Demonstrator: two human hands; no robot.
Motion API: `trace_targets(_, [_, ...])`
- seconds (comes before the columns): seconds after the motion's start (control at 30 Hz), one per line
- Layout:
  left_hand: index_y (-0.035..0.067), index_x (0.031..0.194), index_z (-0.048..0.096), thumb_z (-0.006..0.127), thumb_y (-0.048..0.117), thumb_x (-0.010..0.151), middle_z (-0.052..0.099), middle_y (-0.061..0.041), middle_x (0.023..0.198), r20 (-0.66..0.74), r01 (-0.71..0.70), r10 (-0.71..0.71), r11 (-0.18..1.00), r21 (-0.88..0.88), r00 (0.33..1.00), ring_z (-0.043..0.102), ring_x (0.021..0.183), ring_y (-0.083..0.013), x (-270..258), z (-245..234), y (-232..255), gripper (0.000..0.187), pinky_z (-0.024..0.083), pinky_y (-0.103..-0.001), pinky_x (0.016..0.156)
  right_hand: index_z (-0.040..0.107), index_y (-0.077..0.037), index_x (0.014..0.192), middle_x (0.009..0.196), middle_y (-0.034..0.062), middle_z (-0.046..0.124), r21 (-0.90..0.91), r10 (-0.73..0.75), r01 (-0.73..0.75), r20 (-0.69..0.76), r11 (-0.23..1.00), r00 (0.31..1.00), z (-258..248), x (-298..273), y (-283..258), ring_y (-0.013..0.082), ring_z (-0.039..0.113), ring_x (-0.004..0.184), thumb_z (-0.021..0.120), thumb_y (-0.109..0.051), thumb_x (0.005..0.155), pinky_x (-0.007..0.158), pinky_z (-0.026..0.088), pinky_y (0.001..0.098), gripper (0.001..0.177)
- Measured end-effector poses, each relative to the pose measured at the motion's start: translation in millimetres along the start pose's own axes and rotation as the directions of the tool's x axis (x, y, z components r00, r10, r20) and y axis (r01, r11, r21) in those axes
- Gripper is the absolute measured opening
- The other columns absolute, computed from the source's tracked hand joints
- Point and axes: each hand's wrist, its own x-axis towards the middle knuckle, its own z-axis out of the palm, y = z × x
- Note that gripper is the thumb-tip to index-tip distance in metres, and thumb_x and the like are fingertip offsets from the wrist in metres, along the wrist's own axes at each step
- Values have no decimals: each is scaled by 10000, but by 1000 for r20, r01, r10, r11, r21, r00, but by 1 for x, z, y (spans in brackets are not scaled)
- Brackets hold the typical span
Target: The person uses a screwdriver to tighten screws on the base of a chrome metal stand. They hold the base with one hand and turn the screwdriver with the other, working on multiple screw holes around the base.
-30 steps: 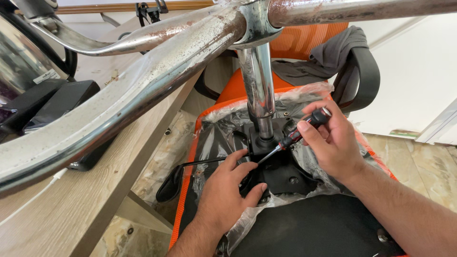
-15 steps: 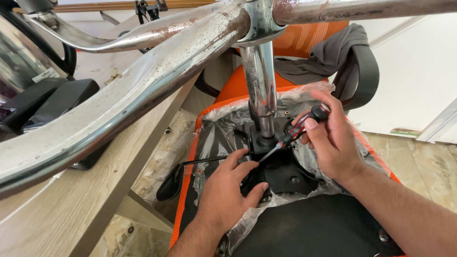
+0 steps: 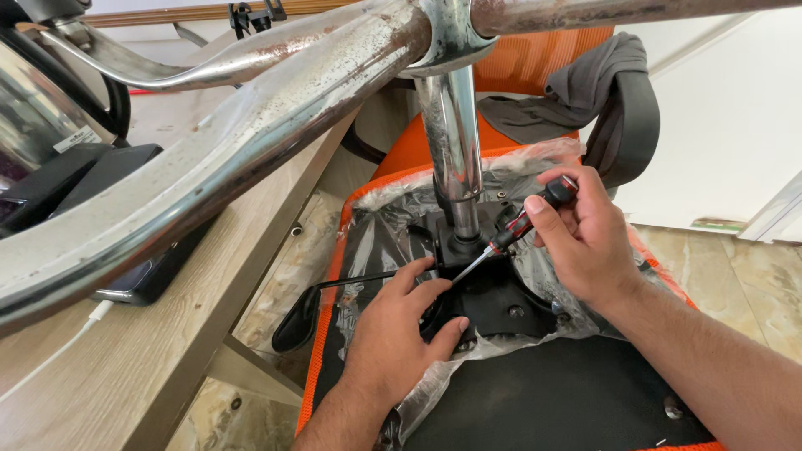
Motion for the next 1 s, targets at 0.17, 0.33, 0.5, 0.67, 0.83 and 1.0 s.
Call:
trace_targets(0.17, [94,1196,711,816,293,768,556,-136,1449,-24,-18,18,1000,-19,1000,585,1281,-334,1,2,-2,483,497,-431,1017,505,-67,1320,873,5,610,80,11,-15,50,997,999,-2,2,0,38,586,677,596,-192,1032,605,499,221,327])
trace_targets(0.33, [91,1184,717,827,281,756,568,-141,1435,-45,-31,30,999,-28,999,599,1261,-344,2,2,-3,482,504,-427,1005,513,-50,1250,930,-12,599,97,-26,24,18,995,1000,2,4,4,25,559,688,649,-163,1010,614,488,191,298])
trace_targets(0.5, [103,1177,717,812,275,756,579,-116,1420,-13,36,-37,998,-59,999,668,1157,-317,8,-1,6,465,579,-396,877,567,-42,969,723,-35,517,-25,107,-107,-9,994,994,-6,8,6,5,431,582,747,-184,975,497,341,184,230])
trace_targets(0.67, [121,1235,709,807,274,756,561,-90,1431,34,113,-112,992,-59,993,716,1049,-284,15,-1,12,513,594,-380,820,609,-67,979,687,-64,530,-53,144,-143,27,988,989,-13,15,10,-12,435,538,732,-209,954,480,340,180,190])
trace_targets(0.83, [107,1231,711,811,259,763,578,-100,1412,-1,53,-53,996,-77,999,711,1064,-270,12,6,4,501,596,-374,834,616,-70,1055,808,-54,589,44,136,-141,106,989,985,-18,16,9,-13,479,581,673,-223,962,512,395,173,188])
trace_targets(1.0, [115,1479,563,806,259,840,709,-106,1137,-43,160,-167,978,-131,985,728,957,-210,14,18,-9,699,586,-344,842,638,-60,1091,819,-31,589,-63,112,-105,123,992,986,-17,13,10,20,453,589,676,-213,955,520,372,208,209])
